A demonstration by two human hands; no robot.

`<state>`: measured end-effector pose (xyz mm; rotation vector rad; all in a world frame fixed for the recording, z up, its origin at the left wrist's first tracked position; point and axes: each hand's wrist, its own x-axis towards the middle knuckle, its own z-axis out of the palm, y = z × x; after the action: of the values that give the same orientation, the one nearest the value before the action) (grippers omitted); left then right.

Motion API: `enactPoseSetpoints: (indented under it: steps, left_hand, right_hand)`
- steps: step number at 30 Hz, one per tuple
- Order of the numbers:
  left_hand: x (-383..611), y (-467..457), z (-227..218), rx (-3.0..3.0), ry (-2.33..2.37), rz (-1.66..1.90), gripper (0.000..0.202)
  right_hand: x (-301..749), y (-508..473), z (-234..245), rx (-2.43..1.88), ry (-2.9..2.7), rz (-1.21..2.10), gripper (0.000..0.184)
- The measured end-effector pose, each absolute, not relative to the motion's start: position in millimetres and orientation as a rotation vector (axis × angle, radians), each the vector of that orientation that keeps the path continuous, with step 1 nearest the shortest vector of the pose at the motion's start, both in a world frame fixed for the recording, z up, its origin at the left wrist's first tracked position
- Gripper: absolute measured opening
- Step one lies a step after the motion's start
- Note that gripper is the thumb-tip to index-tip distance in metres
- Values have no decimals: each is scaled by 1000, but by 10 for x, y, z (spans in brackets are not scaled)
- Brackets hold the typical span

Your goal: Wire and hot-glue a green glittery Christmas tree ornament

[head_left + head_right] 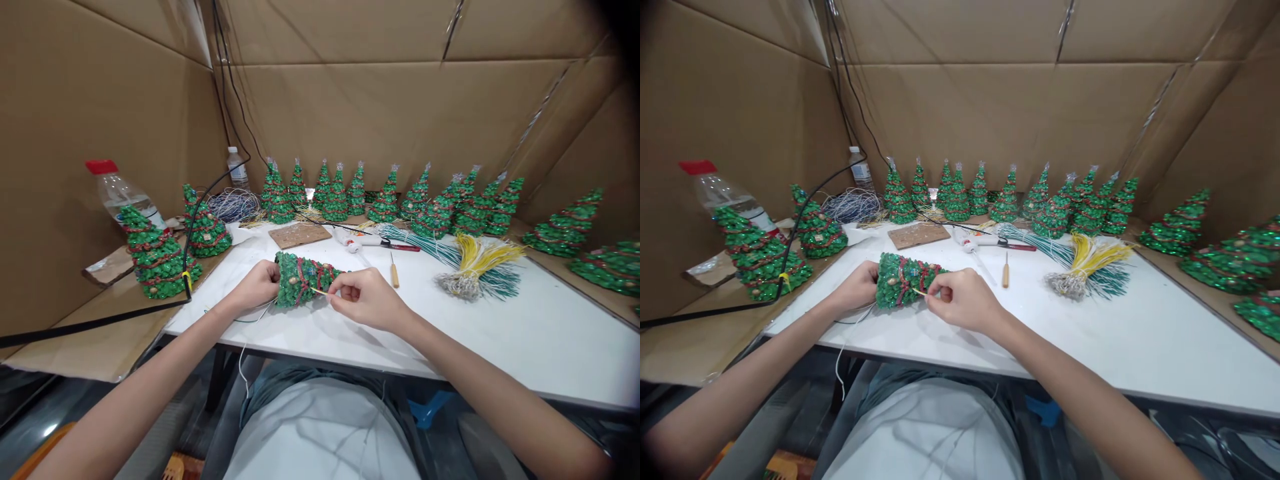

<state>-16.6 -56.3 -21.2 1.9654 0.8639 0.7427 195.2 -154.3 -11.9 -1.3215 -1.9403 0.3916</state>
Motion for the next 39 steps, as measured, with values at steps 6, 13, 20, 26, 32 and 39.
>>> enactPoseSetpoints:
  steps: [6,13,20,26,32,39]
  left_hand:
    - [-162,-518,-203,1916,811,685,13]
    - [-155,-551,-153,2016,780,686,13]
    - [-205,-536,-109,2210,883,703,9]
    - [-207,-742,-103,2343,1145,876,10]
    - [-202,-935,-151,2403,1411,1045,13]
    - [-196,-928,-136,2279,1361,1005,15]
  right_hand:
    - [1965,-1545,-118,-1314,-1956,385,9]
    - [1961,-1545,-120,-1288,-1955,388,11]
    - [1967,-1534,-133,-1316,-1937,371,12]
    - [1966,-1536,-146,-1338,-1933,376,11]
    - [1969,-1540,-135,-1341,-1940,376,12]
    - [1962,-1542,-134,-1367,-1937,398,11]
